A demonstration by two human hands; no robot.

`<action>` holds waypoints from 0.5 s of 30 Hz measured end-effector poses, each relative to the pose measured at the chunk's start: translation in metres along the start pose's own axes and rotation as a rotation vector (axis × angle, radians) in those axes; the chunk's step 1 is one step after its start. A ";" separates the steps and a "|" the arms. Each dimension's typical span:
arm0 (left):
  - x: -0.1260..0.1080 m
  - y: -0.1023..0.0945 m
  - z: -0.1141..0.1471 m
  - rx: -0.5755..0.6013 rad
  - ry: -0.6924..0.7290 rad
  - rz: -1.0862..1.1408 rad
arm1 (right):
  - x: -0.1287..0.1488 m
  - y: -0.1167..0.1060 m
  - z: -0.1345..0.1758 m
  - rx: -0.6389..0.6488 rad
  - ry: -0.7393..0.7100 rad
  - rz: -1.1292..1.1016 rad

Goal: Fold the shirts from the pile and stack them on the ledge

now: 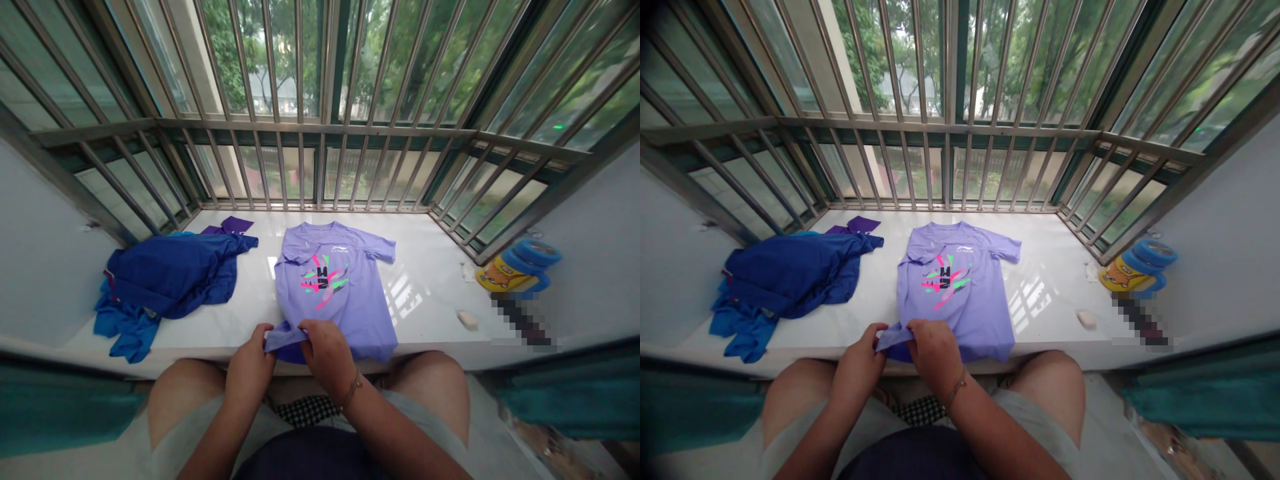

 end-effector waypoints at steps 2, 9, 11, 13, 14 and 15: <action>0.013 -0.008 0.002 -0.056 -0.033 -0.004 | -0.011 -0.002 0.009 0.062 -0.009 0.021; 0.048 0.000 0.024 -0.172 -0.019 0.197 | -0.048 -0.006 0.044 0.193 0.142 0.179; 0.051 0.008 0.029 -0.129 -0.007 0.156 | -0.052 -0.012 0.049 0.157 0.184 0.174; 0.051 0.018 0.031 -0.039 0.009 0.064 | -0.052 -0.020 0.053 0.083 0.198 0.146; 0.051 0.023 0.032 0.012 0.024 0.019 | -0.051 -0.024 0.054 0.044 0.194 0.132; 0.049 0.028 0.033 0.059 0.042 -0.019 | -0.049 -0.028 0.054 0.007 0.186 0.122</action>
Point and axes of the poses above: each hand's wrist, its own z-axis away from the middle knuckle, its own y-axis out of the palm, x = y × z, the point moved 2 cm from there along -z, towards the middle knuckle, and after that the axes turned 11 degrees about -z, right-handed, at the moved point
